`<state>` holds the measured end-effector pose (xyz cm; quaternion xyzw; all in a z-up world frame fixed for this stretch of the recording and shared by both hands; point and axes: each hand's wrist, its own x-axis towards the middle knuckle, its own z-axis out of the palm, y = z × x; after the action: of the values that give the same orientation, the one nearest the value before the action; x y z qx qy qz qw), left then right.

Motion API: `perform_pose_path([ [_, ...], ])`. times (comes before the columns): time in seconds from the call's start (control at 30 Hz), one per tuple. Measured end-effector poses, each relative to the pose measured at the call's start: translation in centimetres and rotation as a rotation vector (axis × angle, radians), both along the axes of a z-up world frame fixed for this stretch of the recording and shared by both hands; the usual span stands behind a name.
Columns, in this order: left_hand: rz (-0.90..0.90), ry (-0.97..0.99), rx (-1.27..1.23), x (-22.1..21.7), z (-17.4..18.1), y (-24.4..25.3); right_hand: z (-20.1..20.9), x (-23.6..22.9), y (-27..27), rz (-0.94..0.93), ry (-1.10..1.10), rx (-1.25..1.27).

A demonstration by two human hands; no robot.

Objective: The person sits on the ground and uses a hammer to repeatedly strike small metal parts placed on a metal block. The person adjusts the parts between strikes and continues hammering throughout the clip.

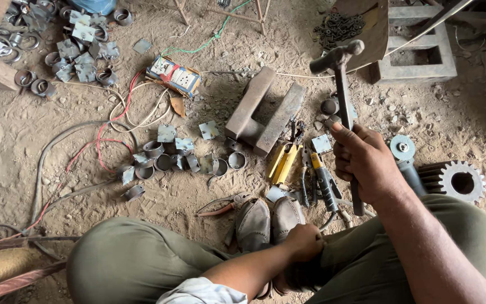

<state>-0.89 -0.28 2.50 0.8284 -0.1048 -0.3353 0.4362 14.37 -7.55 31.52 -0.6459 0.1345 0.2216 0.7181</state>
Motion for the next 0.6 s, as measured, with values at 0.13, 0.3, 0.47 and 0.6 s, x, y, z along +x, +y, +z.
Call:
perform_pose_path([
  [0.13,0.075,0.100,-0.003,-0.8,-1.4,-1.3,-0.2,-0.1,-0.2,0.012,-0.013,-0.010],
  [0.3,0.144,0.672,-0.247,1.1,-0.8,-0.5,0.1,0.0,-0.6,-0.011,0.001,-0.007],
  [0.47,0.040,0.257,-0.098,0.6,-0.6,-0.2,0.2,-0.1,-0.9,0.020,-0.041,0.021],
  [0.6,0.021,0.078,-0.021,-0.9,-2.8,-0.9,0.0,-0.2,-0.8,0.027,-0.019,0.026],
])
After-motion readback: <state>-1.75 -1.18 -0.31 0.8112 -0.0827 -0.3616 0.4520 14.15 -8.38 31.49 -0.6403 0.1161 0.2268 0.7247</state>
